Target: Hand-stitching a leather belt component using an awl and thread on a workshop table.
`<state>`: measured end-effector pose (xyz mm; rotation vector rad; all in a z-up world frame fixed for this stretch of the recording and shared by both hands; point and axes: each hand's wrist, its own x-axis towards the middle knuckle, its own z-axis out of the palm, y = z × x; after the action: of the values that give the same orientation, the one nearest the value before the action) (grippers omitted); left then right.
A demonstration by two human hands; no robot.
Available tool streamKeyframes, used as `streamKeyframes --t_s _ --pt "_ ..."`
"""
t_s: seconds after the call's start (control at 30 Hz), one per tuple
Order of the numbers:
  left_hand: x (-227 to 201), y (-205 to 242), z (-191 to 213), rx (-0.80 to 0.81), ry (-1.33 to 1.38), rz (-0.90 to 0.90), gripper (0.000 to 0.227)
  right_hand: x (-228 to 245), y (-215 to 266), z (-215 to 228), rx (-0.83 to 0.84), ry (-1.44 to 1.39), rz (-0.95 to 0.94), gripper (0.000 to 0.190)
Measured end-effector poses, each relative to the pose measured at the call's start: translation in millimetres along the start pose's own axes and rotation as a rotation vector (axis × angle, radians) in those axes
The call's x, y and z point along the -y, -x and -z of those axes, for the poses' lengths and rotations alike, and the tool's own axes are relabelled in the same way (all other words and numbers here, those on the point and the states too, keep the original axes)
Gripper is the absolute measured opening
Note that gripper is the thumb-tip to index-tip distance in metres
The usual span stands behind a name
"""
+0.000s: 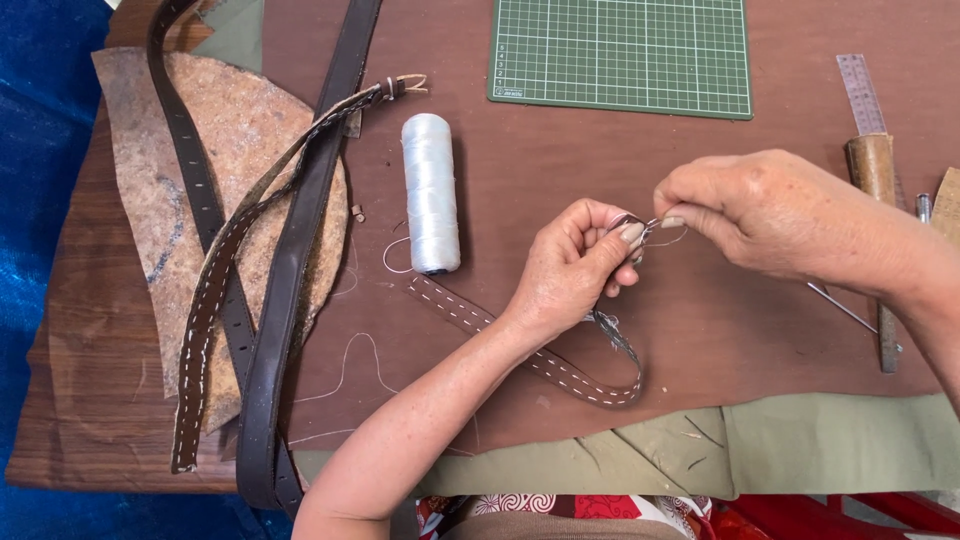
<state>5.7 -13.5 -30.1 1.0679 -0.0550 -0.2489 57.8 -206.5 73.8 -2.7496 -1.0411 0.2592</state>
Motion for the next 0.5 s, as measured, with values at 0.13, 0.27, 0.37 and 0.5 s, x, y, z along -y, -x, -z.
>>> streamKeyframes --t_s 0.13,0.27,0.37,0.5 --pt "0 1 1 0.017 0.03 -0.011 0.009 -3 7 -11 -0.009 -0.099 -0.053 0.01" --pt "-5 4 1 0.014 -0.002 -0.004 0.008 8 8 -13 -0.003 -0.152 -0.14 0.015" --pt "-6 3 4 0.01 0.03 0.013 0.006 6 11 -19 -0.044 -0.162 -0.128 0.017" --pt "-4 3 8 0.05 0.043 -0.134 0.008 3 12 -35 -0.123 -0.181 -0.069 0.013"
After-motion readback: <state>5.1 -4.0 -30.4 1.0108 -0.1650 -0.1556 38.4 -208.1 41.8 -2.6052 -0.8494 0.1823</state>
